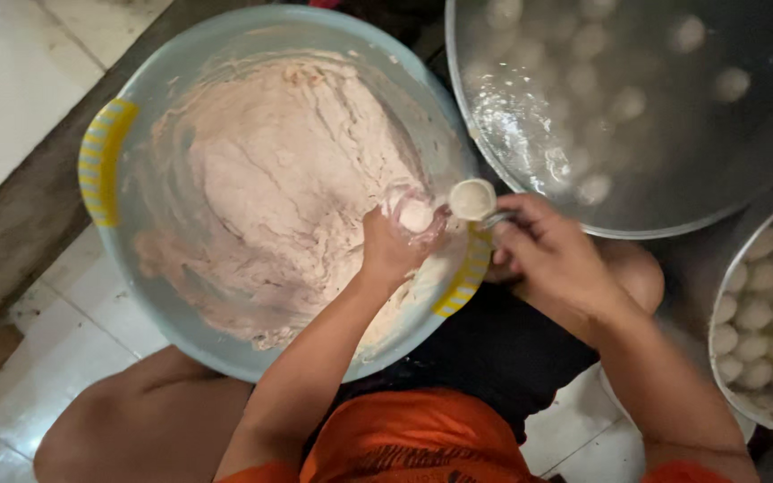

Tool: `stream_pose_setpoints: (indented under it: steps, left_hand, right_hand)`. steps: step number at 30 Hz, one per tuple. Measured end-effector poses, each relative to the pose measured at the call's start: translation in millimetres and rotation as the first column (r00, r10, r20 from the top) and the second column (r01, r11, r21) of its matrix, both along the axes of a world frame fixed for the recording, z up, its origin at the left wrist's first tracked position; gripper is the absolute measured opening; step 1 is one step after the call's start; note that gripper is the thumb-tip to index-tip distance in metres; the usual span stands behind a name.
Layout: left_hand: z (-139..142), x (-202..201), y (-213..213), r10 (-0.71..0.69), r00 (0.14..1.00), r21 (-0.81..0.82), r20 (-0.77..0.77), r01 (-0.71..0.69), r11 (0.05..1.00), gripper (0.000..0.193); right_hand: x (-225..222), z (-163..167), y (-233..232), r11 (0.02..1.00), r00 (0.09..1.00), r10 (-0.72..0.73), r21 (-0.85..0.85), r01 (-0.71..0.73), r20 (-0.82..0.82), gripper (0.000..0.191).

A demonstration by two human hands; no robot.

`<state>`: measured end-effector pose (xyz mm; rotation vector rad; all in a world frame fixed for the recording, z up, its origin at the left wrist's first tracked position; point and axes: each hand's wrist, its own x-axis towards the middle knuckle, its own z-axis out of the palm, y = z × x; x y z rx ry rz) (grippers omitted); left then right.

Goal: The person sits on the floor and repeatedly scoops meatball batter by hand from a large basin, presses the batter through a small scoop to form balls, and drops the formed balls into a large basin of hot water, where many finished balls accumulate.

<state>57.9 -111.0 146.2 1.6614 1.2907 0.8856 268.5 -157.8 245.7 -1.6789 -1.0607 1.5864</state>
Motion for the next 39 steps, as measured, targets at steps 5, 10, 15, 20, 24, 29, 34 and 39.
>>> stream_pose_setpoints:
  steps: [5, 10, 15, 20, 24, 29, 34, 39]
  left_hand:
    - [-1, 7, -1, -0.018, 0.998, -0.021, -0.053, 0.017, 1.000, 0.031]
    - [-5, 5, 5, -0.143, 0.980, -0.011, -0.138, 0.143, 0.990, 0.025]
    - [-26, 2, 7, -0.057, 0.955, 0.071, -0.292, 0.081, 0.994, 0.042]
    - [-70, -16, 4, -0.102, 0.862, -0.194, -0.496, 0.004, 0.981, 0.060]
    - [-112, -38, 9, -0.178, 0.923, -0.382, -0.342, 0.036, 0.923, 0.055]
    - [-142, -50, 79, 0.279, 0.860, 0.227, -0.428, -0.196, 0.954, 0.049]
    - [-133, -39, 166, 0.396, 0.691, 0.369, -0.605, -0.198, 0.908, 0.073]
    - [-131, -26, 121, 0.087, 0.946, -0.152, -0.312, -0.140, 0.978, 0.053]
  right_hand:
    - [-20, 8, -1, 0.967, 0.936, 0.183, 0.119, -0.227, 0.300, 0.061]
    - [-20, 5, 10, 0.807, 0.915, 0.310, 0.438, -0.396, 0.256, 0.054]
    - [-20, -14, 21, 0.967, 0.973, 0.201, -0.136, -0.215, -0.109, 0.058]
    - [-6, -19, 28, 0.976, 0.976, 0.057, -0.193, -0.099, -0.209, 0.056]
    - [29, -9, 50, 0.997, 0.992, 0.011, -0.076, -0.021, -0.123, 0.037]
    - [54, -4, 86, 0.967, 0.973, -0.215, -0.117, 0.224, 0.085, 0.040]
    - [73, -14, 103, 0.947, 0.937, -0.300, -0.064, 0.315, 0.177, 0.038]
    - [83, -38, 104, 0.878, 0.520, -0.226, 0.404, -0.259, 0.824, 0.038]
